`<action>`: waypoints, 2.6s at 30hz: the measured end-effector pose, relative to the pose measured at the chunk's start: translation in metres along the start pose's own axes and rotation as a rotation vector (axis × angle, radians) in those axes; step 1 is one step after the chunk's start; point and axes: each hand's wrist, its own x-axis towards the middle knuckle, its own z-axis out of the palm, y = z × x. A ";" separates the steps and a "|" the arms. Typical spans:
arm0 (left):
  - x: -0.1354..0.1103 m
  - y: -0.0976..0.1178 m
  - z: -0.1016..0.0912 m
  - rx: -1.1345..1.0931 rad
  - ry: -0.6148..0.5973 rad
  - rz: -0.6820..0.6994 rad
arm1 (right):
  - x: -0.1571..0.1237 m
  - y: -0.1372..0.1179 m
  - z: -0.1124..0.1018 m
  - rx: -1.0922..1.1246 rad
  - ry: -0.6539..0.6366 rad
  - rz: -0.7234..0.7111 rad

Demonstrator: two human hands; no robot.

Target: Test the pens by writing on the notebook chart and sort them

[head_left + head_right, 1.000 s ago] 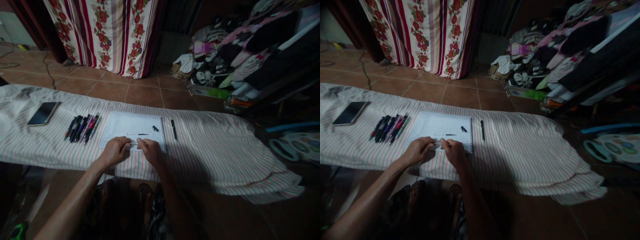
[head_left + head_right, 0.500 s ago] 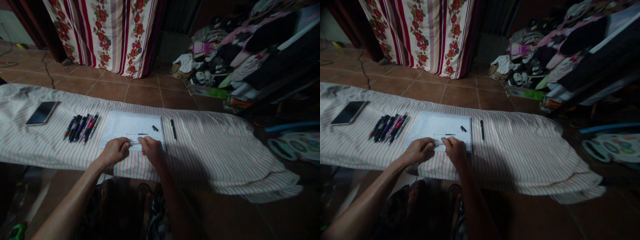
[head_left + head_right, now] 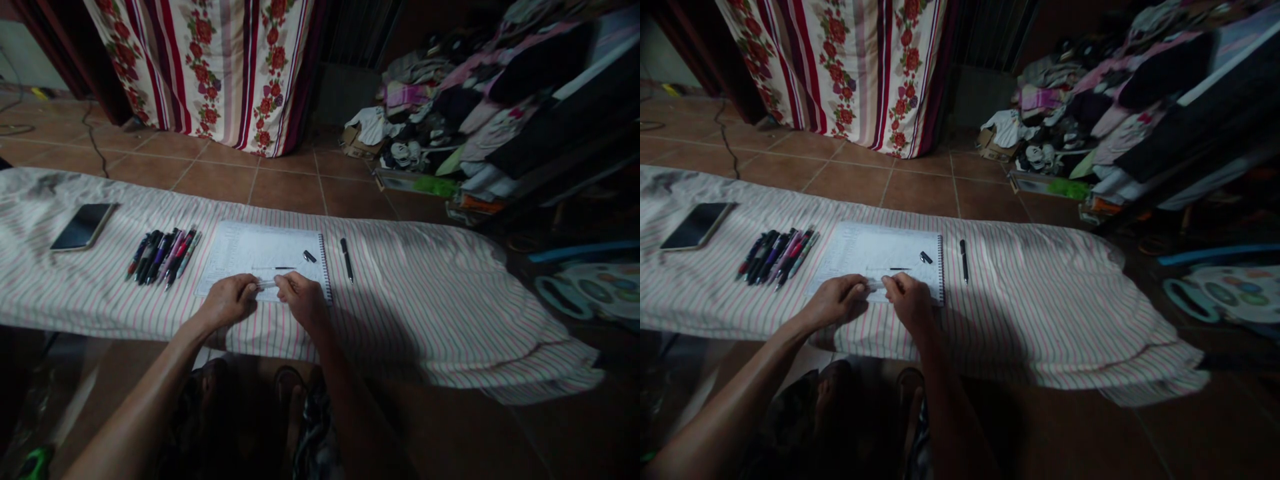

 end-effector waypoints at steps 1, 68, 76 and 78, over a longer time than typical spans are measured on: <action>0.000 0.000 0.000 -0.007 -0.001 0.006 | 0.000 -0.001 -0.001 -0.026 -0.001 -0.006; 0.003 -0.017 -0.005 -0.044 0.201 -0.201 | 0.022 0.030 0.010 -0.571 0.307 -0.174; 0.000 -0.025 -0.006 -0.015 0.202 -0.198 | 0.027 0.025 0.017 -0.616 0.331 -0.186; 0.000 -0.026 -0.008 -0.017 0.204 -0.204 | 0.027 0.026 0.017 -0.621 0.332 -0.218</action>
